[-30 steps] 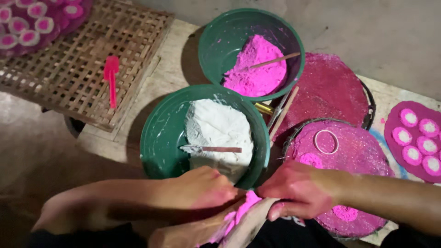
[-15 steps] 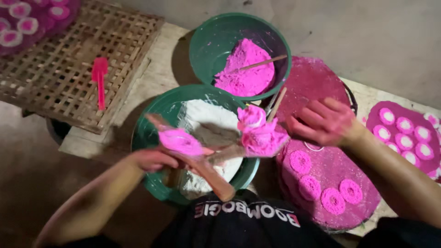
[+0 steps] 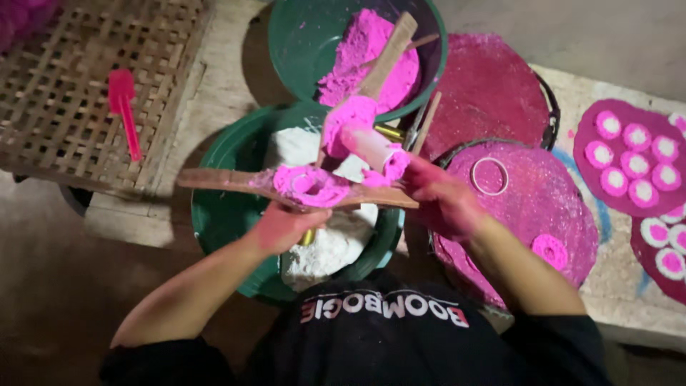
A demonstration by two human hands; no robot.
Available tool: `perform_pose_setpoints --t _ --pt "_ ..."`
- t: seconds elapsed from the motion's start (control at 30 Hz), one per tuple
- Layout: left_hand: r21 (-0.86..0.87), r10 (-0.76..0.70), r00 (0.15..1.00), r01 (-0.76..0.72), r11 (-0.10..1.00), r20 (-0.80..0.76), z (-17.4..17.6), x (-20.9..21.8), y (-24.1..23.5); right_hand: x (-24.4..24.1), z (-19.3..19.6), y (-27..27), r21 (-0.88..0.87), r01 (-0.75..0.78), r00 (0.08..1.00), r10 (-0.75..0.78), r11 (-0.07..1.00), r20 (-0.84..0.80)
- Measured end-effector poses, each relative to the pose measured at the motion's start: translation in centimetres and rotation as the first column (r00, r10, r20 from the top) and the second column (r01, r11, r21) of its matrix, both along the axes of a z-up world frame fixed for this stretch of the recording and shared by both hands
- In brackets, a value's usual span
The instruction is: The person uses a wooden mallet and a metal ring mold to press pink and white powders into circular shapes on a flat surface. They repeatedly fill the mold, tap it to compact the powder, and remove the formed discs, placing them on a nearby tray.
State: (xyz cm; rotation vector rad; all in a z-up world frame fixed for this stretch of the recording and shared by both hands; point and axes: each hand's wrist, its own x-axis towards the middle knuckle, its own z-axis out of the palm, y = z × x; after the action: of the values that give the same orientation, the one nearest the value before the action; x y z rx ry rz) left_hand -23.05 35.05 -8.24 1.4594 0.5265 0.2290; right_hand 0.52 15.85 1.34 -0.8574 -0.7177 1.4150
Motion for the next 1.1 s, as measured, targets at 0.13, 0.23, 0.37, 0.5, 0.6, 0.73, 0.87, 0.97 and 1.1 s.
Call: perform_pose_setpoints --t 0.13,0.23,0.37,0.5,0.6,0.73,0.87,0.97,1.1 --pt "0.023 0.0 1.0 0.0 1.0 0.016 0.2 -0.2 1.5 0.3 -3.5 1.5 -0.051 0.034 0.977 -0.044 0.998 -0.21" --pt "-0.05 -0.018 0.999 0.02 0.999 0.032 0.0 -0.8 2.1 -0.2 -3.7 2.5 -0.204 0.189 0.949 -0.232 0.96 -0.213" --pt "-0.124 0.027 0.997 -0.019 0.992 0.067 -0.4 -1.6 2.2 2.2 -0.1 2.5 0.092 0.63 0.774 -0.633 0.771 0.001" --pt "-0.326 0.021 0.997 0.006 0.945 0.079 -0.7 -1.7 1.7 5.6 3.7 2.7 0.941 0.338 -0.03 -0.999 -0.025 -0.016" --pt "-0.389 -0.005 0.996 0.041 0.92 0.092 -0.7 -1.4 1.4 7.0 5.1 5.4 0.888 0.151 -0.356 -0.814 0.434 0.459" --pt "-0.37 -0.004 0.987 0.065 0.927 0.163 -0.2 -1.5 1.6 5.2 6.0 7.1 0.739 0.131 -0.376 -0.656 0.661 0.654" --pt "-0.389 -0.014 0.982 0.087 0.917 0.187 -0.5 -2.3 1.7 1.0 5.8 3.0 0.839 -0.084 -0.23 -0.83 0.538 0.509" --pt "-0.385 0.009 0.987 0.054 0.921 0.159 -0.8 -2.2 2.0 -0.3 5.7 0.7 0.744 -0.195 -0.363 -0.751 0.639 0.551" --pt "-0.421 0.004 0.988 0.063 0.905 0.157 -0.5 -2.4 1.5 -0.6 5.5 0.3 0.77 -0.208 -0.442 -0.76 0.603 0.476"
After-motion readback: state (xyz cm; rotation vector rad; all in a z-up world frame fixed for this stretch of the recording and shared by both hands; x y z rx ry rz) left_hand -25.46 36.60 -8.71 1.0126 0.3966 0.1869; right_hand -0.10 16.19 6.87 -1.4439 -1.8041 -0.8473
